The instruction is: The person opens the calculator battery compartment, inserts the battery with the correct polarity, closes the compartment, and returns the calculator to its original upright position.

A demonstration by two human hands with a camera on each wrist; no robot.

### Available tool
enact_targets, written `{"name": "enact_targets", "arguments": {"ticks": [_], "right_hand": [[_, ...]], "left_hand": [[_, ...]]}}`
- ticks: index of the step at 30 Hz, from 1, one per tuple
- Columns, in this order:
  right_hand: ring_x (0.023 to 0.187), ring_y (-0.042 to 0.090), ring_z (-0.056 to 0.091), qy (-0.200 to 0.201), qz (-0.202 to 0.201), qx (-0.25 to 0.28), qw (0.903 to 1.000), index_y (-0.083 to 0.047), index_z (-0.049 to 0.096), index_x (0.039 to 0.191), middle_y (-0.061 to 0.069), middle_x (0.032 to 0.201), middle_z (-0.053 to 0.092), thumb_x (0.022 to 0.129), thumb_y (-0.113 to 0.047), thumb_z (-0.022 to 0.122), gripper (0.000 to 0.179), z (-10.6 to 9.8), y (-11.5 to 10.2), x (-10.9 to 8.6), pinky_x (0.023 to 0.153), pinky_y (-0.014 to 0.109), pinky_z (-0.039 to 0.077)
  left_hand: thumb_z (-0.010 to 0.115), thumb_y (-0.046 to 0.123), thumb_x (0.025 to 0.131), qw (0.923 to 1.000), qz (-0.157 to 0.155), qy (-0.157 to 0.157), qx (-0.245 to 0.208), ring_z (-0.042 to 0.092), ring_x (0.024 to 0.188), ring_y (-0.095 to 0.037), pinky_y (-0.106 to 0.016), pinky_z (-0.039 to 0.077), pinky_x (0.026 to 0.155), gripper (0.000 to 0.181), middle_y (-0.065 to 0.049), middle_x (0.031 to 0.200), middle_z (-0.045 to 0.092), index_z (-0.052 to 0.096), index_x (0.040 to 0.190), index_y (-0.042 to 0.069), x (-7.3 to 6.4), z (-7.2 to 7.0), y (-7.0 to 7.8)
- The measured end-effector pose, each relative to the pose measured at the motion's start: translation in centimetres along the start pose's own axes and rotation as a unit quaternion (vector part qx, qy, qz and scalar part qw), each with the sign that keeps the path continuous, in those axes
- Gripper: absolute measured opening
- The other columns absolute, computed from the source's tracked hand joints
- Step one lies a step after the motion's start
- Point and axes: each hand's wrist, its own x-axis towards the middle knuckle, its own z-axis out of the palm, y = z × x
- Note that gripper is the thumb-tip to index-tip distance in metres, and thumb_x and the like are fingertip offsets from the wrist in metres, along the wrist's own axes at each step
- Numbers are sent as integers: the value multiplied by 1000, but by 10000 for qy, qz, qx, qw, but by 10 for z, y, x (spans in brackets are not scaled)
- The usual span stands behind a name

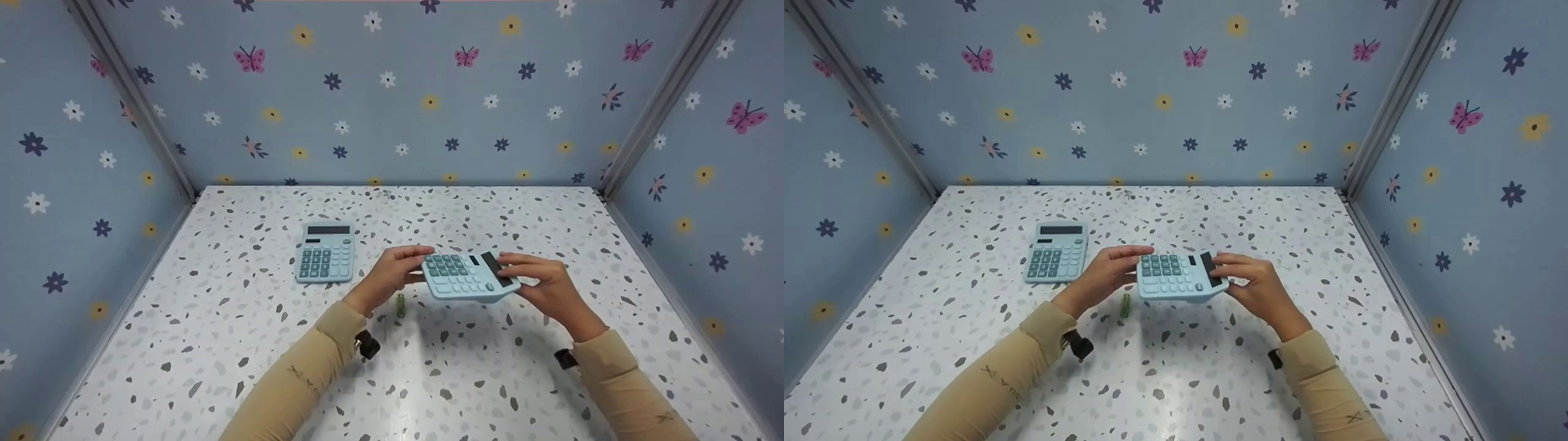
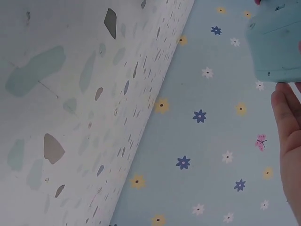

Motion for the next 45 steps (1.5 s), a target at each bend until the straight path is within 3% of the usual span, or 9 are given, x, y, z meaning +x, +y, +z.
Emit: {"name": "enact_targets", "arguments": {"ticks": [4,7,11,17,24,28,36,45], "right_hand": [[131,3,68,142,-187,74,9997,-2,85,105,22,122,80,73,26,84,43,-1,-1,2,107,15,53],[129,4,69,204,-304,170,9992,-1,85,105,19,123,80,72,28,83,44,-1,-1,4,107,16,53],[127,5,71,159,-335,306,9988,1,84,106,18,122,81,73,28,82,43,-2,-2,5,107,17,54],[122,4,72,26,-165,723,9972,4,82,108,15,119,82,76,30,77,42,-2,-2,5,102,17,57],[101,1,76,-58,755,1348,9880,1,82,110,-5,110,82,84,27,74,37,-1,-4,4,83,19,64],[96,2,77,-129,1384,1465,9794,8,77,111,-14,108,81,89,21,74,26,-1,-7,5,80,19,64],[102,8,79,-325,2204,1733,9594,19,65,128,-13,115,80,97,12,71,32,-1,-8,7,83,28,67],[104,14,80,-213,3045,1993,9312,14,60,137,-11,116,80,105,-2,69,37,0,-14,13,78,36,69]], "left_hand": [[58,4,103,9981,472,-200,329,73,121,-20,-27,60,96,51,-22,151,64,58,154,-1,-3,-4,-1],[68,0,100,9957,702,-352,486,71,123,-18,-28,61,98,53,-21,147,66,60,152,0,-3,-6,-2],[73,2,100,9940,773,-474,612,71,127,-20,-34,62,103,47,-19,147,67,65,146,0,-3,-8,-2],[74,0,99,9923,897,-378,760,72,127,-21,-37,63,103,38,-18,147,67,70,137,-5,-3,-8,-2],[78,9,100,9879,938,-134,1228,77,102,-15,-41,65,97,24,-11,120,80,80,123,2,-4,-7,0],[76,6,100,9896,933,-167,1083,79,101,-17,-46,66,96,23,-17,121,80,79,121,-2,-4,-5,-1],[77,11,102,9923,857,-158,884,80,107,-28,-44,68,88,27,-18,126,77,76,126,-1,-4,-2,-3],[74,14,104,9944,719,80,773,78,108,-29,-47,69,82,32,-20,125,75,69,133,1,-3,1,-5]]}}
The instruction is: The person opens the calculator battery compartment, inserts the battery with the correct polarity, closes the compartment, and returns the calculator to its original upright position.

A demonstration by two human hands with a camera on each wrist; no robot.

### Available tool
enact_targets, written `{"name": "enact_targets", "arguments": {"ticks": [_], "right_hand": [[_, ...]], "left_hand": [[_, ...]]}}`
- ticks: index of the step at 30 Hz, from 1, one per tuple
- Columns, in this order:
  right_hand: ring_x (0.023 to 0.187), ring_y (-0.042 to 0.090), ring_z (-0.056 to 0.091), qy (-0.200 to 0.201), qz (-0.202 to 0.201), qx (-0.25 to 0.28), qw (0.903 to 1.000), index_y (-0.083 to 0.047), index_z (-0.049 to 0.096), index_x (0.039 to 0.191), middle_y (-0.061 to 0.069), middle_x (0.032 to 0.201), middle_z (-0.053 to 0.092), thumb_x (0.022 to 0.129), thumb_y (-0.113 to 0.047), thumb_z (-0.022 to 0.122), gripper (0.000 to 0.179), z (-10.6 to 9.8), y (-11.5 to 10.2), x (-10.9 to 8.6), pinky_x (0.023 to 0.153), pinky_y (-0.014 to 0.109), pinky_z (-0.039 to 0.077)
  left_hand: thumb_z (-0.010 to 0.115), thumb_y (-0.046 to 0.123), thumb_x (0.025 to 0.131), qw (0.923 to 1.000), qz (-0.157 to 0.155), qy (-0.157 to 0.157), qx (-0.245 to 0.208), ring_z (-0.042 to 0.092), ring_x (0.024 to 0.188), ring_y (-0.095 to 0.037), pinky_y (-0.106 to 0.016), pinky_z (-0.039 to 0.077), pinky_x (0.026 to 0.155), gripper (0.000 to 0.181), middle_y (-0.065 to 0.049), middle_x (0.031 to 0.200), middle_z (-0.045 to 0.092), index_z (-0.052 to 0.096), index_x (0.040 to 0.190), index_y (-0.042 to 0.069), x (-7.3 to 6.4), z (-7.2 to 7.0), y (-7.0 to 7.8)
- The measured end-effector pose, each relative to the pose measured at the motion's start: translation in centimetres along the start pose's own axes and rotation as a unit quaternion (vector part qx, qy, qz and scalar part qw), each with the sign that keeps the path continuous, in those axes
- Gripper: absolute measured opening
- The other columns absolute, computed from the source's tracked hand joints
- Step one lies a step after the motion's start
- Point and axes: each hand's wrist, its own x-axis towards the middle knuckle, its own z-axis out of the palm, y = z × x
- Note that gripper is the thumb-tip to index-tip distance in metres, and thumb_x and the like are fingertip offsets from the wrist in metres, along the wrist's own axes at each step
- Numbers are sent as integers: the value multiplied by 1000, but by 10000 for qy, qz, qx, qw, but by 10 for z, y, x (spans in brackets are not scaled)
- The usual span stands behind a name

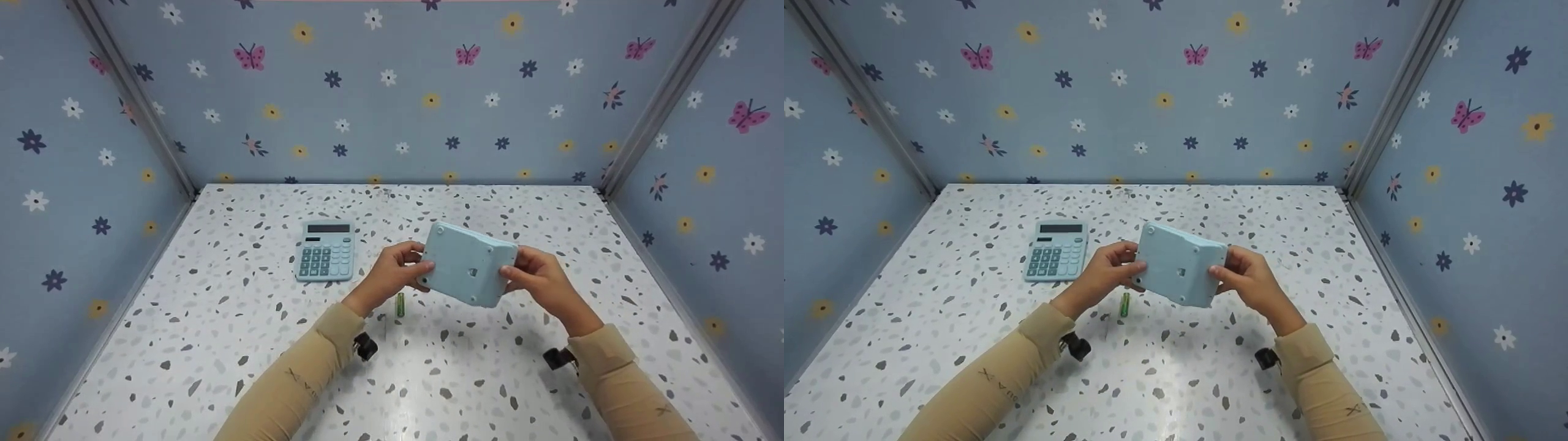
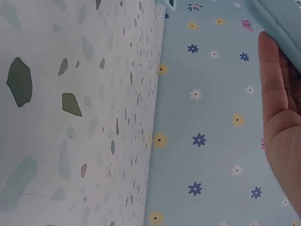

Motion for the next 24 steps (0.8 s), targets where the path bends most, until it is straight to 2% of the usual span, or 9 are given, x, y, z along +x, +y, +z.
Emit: {"name": "enact_targets", "arguments": {"ticks": [5,13,20,24], "right_hand": [[105,15,79,98,270,569,9980,8,60,135,-7,116,81,107,-4,67,31,4,1,2,77,36,69],[107,17,80,-28,614,1546,9861,-2,59,136,0,119,82,112,-9,60,25,8,2,4,84,39,68],[109,18,79,-264,674,1758,9817,-4,60,136,1,122,81,113,-9,58,24,9,6,4,88,42,68],[110,18,79,-455,606,1746,9817,-6,61,135,1,122,81,113,-9,57,23,10,7,4,89,42,68]], "left_hand": [[72,14,105,9993,-173,28,-327,79,105,-28,-47,69,81,31,-18,120,76,65,132,1,-1,2,-1],[67,13,108,9970,-319,-43,-701,81,96,-23,-44,69,79,24,-14,117,79,60,128,2,-1,6,-2],[65,10,107,9948,-450,144,-903,77,106,-21,-39,68,85,23,-14,125,76,59,128,3,-1,9,-3],[65,12,107,9927,-526,100,-1084,74,113,-23,-40,67,89,32,-16,133,73,56,137,3,-1,10,-1]]}}
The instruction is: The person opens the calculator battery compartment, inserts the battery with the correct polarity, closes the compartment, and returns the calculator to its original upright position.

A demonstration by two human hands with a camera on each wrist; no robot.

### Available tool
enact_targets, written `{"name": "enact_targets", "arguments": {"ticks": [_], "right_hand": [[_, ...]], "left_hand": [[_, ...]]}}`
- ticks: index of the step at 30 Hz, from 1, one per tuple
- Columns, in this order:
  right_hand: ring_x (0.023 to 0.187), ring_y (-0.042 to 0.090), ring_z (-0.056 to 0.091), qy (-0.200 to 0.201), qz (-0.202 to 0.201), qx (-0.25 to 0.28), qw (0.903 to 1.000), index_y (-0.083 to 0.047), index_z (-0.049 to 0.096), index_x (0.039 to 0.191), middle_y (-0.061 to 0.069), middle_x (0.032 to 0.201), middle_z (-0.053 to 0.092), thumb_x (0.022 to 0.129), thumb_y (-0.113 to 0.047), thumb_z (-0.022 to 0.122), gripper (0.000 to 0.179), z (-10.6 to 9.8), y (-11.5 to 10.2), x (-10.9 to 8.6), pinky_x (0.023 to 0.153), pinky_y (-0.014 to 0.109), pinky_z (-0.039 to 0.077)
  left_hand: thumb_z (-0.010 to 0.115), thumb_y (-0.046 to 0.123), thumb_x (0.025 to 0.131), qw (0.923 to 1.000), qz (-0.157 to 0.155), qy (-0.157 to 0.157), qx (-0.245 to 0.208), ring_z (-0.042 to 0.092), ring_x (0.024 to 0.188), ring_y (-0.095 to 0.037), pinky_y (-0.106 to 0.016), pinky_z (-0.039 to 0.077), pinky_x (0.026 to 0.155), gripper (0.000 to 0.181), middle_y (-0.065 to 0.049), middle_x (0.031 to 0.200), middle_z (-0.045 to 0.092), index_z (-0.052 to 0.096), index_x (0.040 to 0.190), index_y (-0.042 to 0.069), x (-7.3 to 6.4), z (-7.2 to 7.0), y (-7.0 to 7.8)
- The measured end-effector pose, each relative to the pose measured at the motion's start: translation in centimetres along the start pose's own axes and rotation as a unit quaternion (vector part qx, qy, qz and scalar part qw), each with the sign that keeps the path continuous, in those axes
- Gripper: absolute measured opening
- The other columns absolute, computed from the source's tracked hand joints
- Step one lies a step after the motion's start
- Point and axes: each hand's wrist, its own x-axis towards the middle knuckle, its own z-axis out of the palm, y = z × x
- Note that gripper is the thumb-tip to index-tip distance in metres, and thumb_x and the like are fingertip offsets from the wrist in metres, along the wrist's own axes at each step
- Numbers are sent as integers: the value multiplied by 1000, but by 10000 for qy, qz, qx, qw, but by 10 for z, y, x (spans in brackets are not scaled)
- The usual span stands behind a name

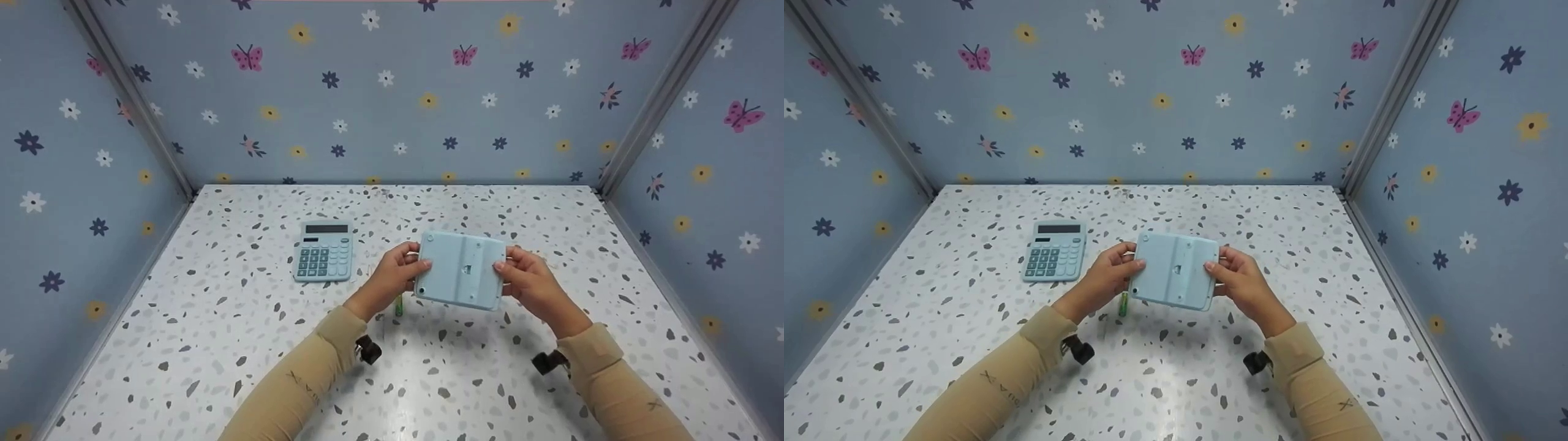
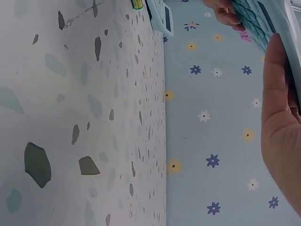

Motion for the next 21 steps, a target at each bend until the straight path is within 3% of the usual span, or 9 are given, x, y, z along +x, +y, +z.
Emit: {"name": "enact_targets", "arguments": {"ticks": [8,14,21], "right_hand": [[106,18,80,-174,73,160,9997,-8,65,133,3,120,82,113,-7,56,22,0,0,2,89,42,68],[103,18,80,-176,367,24,9992,-4,62,139,4,118,82,113,-11,57,27,-3,0,6,86,39,68],[101,17,80,-40,572,-11,9984,-4,63,142,2,117,82,114,-12,57,31,-5,3,14,85,37,68]], "left_hand": [[64,9,108,9979,-282,-457,-366,73,118,-25,-42,66,88,60,-16,142,68,40,162,16,-1,-2,2],[61,7,109,9952,-416,-650,-598,74,116,-28,-45,67,86,65,-16,138,66,34,166,22,-3,-2,1],[58,7,110,9926,-438,-752,-848,70,123,-32,-52,65,91,70,-19,148,59,27,169,28,-6,0,0]]}}
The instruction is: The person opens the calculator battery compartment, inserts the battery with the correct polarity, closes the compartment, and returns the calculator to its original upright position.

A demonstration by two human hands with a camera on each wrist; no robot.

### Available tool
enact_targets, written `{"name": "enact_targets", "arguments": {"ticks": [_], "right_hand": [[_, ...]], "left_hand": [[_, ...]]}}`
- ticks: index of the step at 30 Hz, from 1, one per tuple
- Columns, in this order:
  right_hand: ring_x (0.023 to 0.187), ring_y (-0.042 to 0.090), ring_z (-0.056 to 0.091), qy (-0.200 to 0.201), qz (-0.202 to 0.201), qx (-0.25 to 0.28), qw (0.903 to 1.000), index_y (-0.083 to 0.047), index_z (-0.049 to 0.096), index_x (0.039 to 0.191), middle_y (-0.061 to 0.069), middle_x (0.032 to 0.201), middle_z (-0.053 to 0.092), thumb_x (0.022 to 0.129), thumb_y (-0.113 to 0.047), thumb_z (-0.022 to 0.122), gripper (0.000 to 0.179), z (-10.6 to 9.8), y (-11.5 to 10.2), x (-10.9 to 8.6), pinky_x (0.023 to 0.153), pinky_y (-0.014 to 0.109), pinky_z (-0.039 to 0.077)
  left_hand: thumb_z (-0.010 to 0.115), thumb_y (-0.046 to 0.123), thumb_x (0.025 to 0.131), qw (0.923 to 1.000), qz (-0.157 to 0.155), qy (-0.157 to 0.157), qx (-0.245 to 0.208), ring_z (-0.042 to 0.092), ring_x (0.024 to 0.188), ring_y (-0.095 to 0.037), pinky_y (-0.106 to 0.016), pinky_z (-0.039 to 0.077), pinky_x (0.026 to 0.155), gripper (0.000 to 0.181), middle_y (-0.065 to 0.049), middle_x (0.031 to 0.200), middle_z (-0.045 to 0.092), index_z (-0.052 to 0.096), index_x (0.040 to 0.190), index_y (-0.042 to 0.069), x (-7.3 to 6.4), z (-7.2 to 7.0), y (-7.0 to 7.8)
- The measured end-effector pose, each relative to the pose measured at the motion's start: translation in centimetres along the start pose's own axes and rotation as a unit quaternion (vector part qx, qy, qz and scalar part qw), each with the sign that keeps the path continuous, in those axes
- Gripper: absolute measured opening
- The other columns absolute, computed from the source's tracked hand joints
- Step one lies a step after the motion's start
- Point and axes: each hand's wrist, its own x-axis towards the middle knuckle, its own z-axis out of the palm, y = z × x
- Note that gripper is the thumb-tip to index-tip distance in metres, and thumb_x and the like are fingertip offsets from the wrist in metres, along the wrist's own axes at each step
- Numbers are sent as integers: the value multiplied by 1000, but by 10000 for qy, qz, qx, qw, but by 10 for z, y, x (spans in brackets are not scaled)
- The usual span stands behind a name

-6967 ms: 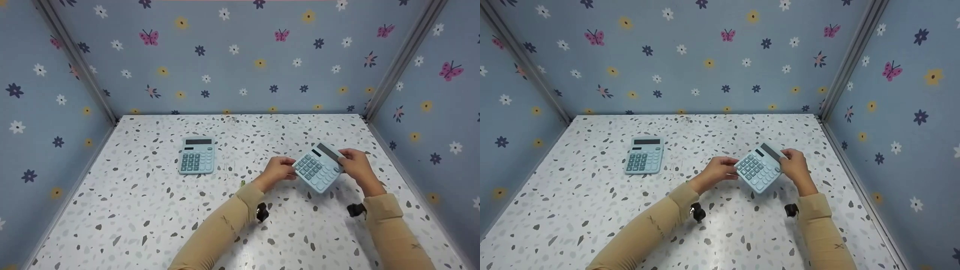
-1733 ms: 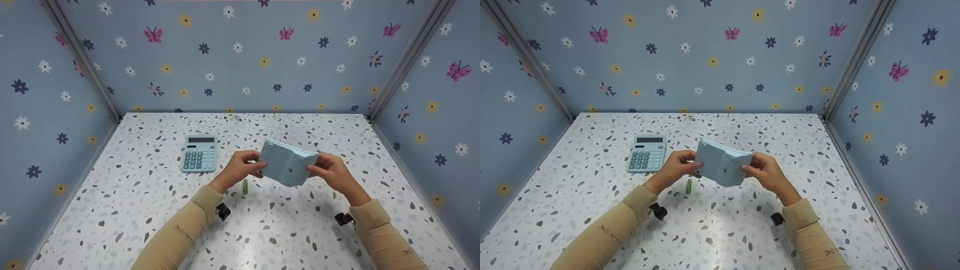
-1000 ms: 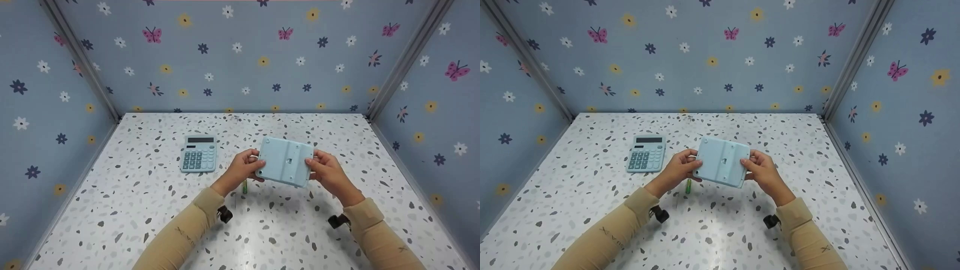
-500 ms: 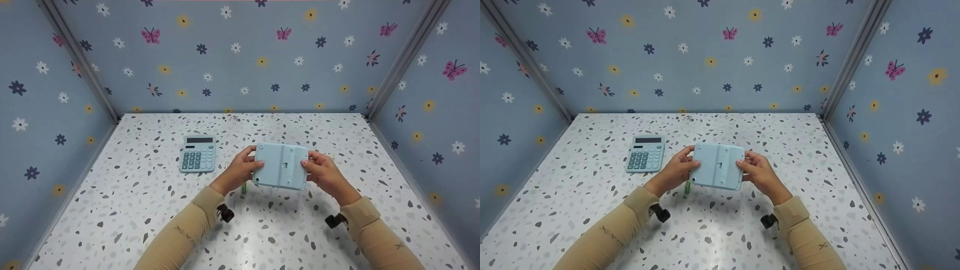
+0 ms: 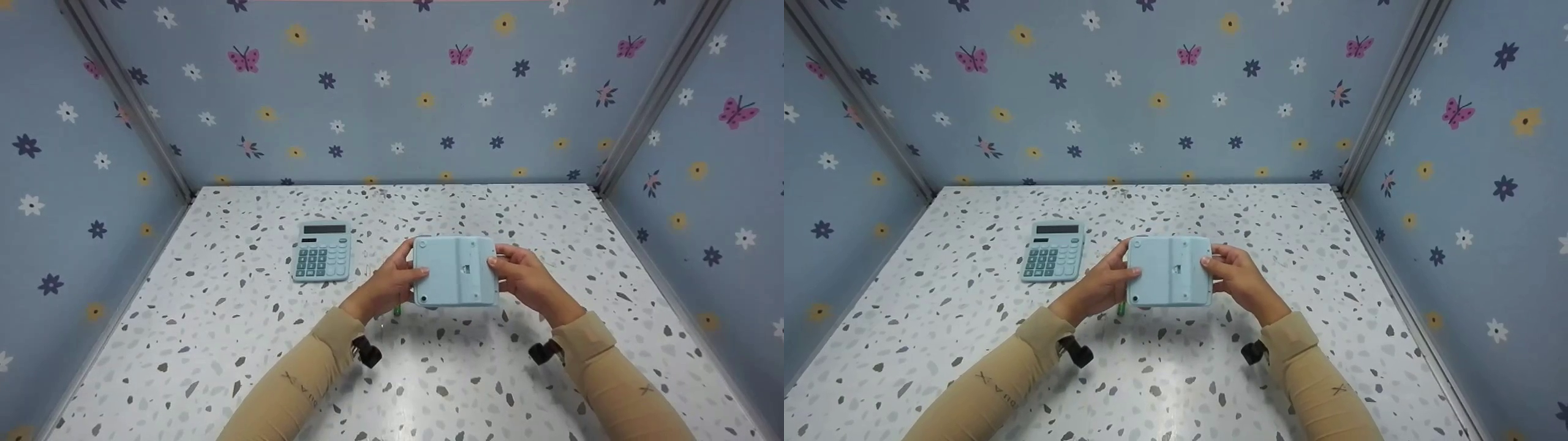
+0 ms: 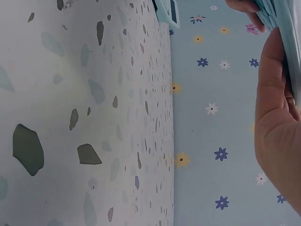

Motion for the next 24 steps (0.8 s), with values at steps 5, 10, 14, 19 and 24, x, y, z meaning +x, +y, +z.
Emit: {"name": "enact_targets", "arguments": {"ticks": [5,10,14,19,24], "right_hand": [[99,16,79,226,48,-123,9997,-6,65,141,1,116,81,113,-13,59,30,3,1,5,85,36,68],[97,16,79,696,105,-274,9971,-5,67,141,0,113,80,110,-13,65,32,7,0,9,83,38,68],[94,13,75,1210,137,-636,9905,-3,66,143,-3,109,78,107,-15,69,37,10,0,13,80,33,67],[100,10,70,1824,-154,-1576,9704,2,67,141,7,117,72,104,-16,75,43,19,-3,15,81,24,64],[111,23,70,2092,-659,-2319,9477,3,69,136,23,130,70,100,-13,79,41,32,-9,14,87,20,60]], "left_hand": [[56,3,109,9998,46,-68,-188,69,125,-33,-54,66,91,74,-18,151,55,25,171,29,-2,-1,-2],[57,3,108,9996,83,-57,-250,65,129,-34,-54,66,91,77,-16,156,50,23,173,28,-4,-2,-3],[58,3,109,9998,105,26,-185,62,135,-35,-57,63,96,78,-17,161,46,21,173,27,-4,-2,-4],[57,2,109,9995,233,200,-122,62,135,-35,-57,62,99,75,-17,162,48,25,171,28,-3,-1,-5],[56,1,109,9987,392,307,-79,65,133,-36,-58,63,98,73,-18,160,49,26,170,28,-2,-1,-6]]}}
